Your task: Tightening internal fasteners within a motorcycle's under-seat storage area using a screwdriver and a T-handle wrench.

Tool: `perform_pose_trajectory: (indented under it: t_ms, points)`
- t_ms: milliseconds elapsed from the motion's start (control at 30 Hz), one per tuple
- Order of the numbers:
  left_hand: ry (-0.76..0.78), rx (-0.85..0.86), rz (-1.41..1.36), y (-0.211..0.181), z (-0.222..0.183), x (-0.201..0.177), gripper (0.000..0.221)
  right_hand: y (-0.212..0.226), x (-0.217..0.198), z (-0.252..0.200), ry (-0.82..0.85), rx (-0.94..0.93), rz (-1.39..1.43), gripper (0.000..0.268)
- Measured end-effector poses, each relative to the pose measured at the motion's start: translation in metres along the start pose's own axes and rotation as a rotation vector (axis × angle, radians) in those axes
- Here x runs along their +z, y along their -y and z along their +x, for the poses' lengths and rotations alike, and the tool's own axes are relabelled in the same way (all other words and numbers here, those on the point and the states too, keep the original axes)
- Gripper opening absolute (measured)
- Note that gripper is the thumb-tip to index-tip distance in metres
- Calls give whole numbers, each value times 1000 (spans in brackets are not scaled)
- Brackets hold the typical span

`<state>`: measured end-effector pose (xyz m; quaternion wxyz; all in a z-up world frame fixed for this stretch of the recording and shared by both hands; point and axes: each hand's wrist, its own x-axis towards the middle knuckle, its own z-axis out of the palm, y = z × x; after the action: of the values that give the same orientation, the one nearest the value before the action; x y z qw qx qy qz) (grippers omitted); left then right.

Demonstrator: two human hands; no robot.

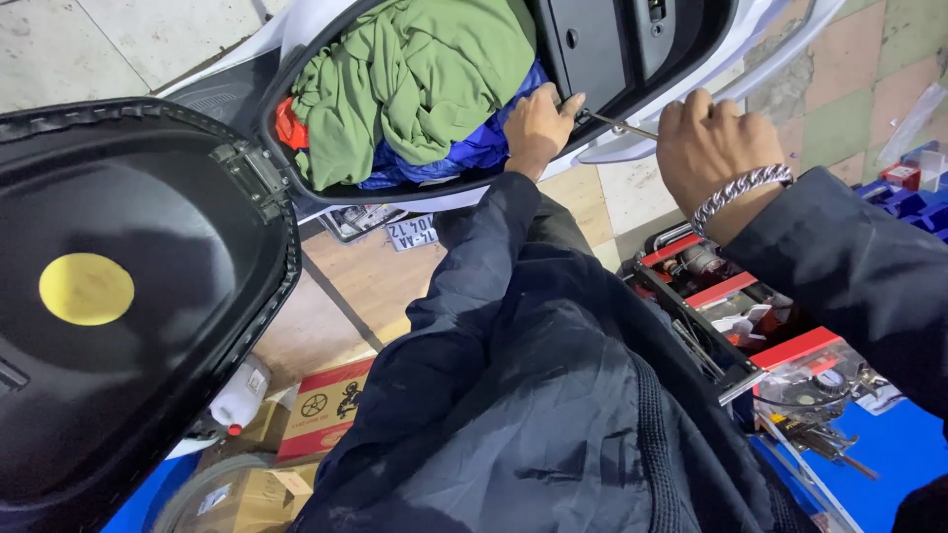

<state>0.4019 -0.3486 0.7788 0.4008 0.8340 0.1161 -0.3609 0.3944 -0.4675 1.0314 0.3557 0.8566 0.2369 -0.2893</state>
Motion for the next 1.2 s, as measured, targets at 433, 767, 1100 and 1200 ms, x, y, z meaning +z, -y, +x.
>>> perform_pose_trajectory:
  t_ms: [433,767,1100,1200]
  points:
    - [-35,34,15,8,6,10,47,2,-3,3,102,-30,-206,39]
    - [-40,61,-5,7,3,7,47,4,-1,10,23,-2,-130,34]
    - [-43,59,21,9,7,11,47,-4,-13,15,224,-87,-118,36]
    - [-88,115,12,13,6,14,50,-10,-31,18,407,-79,77,29]
